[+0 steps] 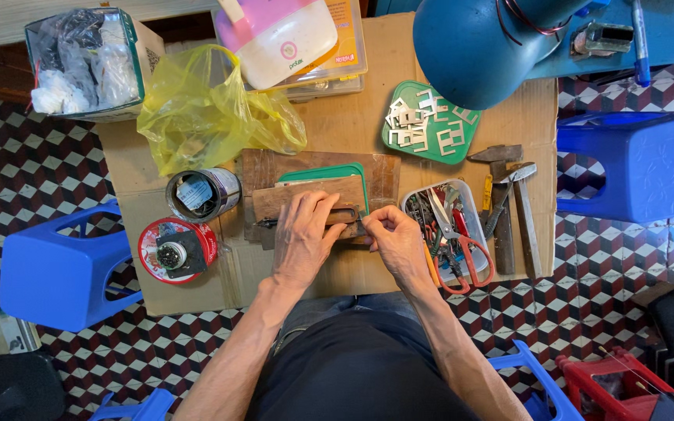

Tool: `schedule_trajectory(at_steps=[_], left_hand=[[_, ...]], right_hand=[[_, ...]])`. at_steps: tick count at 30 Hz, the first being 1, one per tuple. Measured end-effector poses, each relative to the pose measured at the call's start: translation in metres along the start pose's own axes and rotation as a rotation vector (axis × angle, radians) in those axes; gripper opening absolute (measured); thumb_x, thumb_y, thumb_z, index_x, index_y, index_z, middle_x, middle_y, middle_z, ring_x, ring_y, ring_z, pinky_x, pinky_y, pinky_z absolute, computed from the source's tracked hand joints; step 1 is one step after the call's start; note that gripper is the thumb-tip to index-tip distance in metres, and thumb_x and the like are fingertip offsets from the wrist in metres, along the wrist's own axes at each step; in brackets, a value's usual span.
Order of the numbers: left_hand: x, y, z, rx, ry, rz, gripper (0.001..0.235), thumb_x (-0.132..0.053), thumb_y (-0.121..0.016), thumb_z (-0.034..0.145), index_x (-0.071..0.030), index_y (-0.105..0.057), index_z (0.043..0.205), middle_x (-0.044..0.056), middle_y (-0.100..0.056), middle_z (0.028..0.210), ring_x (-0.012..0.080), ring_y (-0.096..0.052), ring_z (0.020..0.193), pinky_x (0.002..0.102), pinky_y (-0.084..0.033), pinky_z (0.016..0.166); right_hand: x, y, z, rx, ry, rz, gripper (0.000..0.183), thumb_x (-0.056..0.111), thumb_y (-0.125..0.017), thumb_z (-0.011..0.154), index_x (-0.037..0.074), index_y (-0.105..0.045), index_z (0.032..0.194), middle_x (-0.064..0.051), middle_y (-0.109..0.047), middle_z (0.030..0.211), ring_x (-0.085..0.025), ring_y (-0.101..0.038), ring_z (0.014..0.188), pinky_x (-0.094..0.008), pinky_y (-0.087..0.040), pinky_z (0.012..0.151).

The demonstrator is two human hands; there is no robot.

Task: The person uses pliers to strip and bend a copper wire, then uses scissors to cut a small black plastic piece. The person places the tools back on the table and continues to handle the wire and plastic piece.

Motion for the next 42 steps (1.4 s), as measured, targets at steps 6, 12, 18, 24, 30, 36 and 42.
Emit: schedule_trajectory(at_steps=[6,12,18,24,30,36,42], left_hand=[[0.010,0.008,0.010,0.075,-0.107,-0.008,0.042,-0.018,-0.086,0.076,-0.009,-0.072,0.115,0.005,-0.065,0.105,0.0258,-0.062,0.102,0.042,-0.047,0.086],[0.004,0.020,0.022,-0.016,-0.112,-0.087,0.036,-0.018,-0.085,0.078,-0.009,-0.071,0.111,0.006,-0.072,0.103,0.0262,-0.069,0.095,0.039,-0.053,0.082],[-0.022,0.023,0.028,0.062,0.359,-0.772,0.036,-0.017,-0.079,0.089,-0.005,-0.071,0.122,0.003,-0.077,0.110,0.0111,-0.074,0.097,0.025,-0.061,0.086],[-0.035,0.008,0.042,0.159,0.698,-1.287,0.044,-0.020,-0.076,0.091,0.002,-0.069,0.129,0.006,-0.075,0.102,0.0090,-0.070,0.086,0.023,-0.059,0.077],[-0.045,-0.003,0.047,0.256,0.810,-1.336,0.047,-0.023,-0.074,0.090,0.001,-0.066,0.130,0.008,-0.075,0.101,0.0120,-0.074,0.085,0.026,-0.061,0.078],[-0.049,-0.006,0.048,0.271,0.764,-1.355,0.047,-0.022,-0.073,0.091,0.003,-0.064,0.130,0.009,-0.075,0.105,0.0138,-0.073,0.085,0.026,-0.061,0.079],[-0.048,-0.013,0.046,0.180,0.595,-1.240,0.045,-0.015,-0.075,0.090,0.001,-0.062,0.130,0.009,-0.074,0.115,0.0106,-0.071,0.101,0.024,-0.058,0.090]], right_hand=[[-0.002,-0.001,0.003,-0.012,-0.001,-0.042,0.015,0.015,-0.069,0.094,0.000,-0.067,0.089,-0.004,-0.065,0.073,-0.009,-0.059,0.065,-0.024,-0.047,0.057],[0.010,0.003,-0.004,0.017,0.145,0.141,0.014,0.014,-0.068,0.097,0.000,-0.066,0.097,-0.004,-0.070,0.087,-0.008,-0.062,0.078,-0.022,-0.051,0.071],[0.052,0.016,-0.018,-0.032,0.238,0.258,0.014,0.012,-0.067,0.098,-0.001,-0.068,0.103,-0.006,-0.070,0.088,-0.012,-0.067,0.080,-0.026,-0.055,0.072],[0.086,0.026,-0.030,-0.098,0.286,0.329,0.015,0.013,-0.067,0.098,0.000,-0.068,0.104,-0.006,-0.070,0.088,-0.012,-0.066,0.079,-0.026,-0.054,0.072],[0.093,0.030,-0.027,-0.114,0.288,0.254,0.013,0.012,-0.066,0.098,-0.001,-0.067,0.102,-0.006,-0.069,0.087,-0.011,-0.065,0.080,-0.025,-0.054,0.074],[0.095,0.033,-0.028,-0.078,0.268,0.319,0.015,0.012,-0.064,0.099,-0.002,-0.064,0.105,-0.007,-0.069,0.086,-0.012,-0.068,0.078,-0.027,-0.057,0.071],[0.105,0.037,-0.035,-0.109,0.306,0.216,0.015,0.014,-0.064,0.099,0.000,-0.067,0.105,-0.008,-0.070,0.088,-0.011,-0.068,0.079,-0.025,-0.057,0.074]])
Point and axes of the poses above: each hand's wrist, its own z-axis towards the middle knuckle, its own y-axis out of the back of the hand, x = y × z, the point moved 1 cm from there along z, towards the middle knuckle
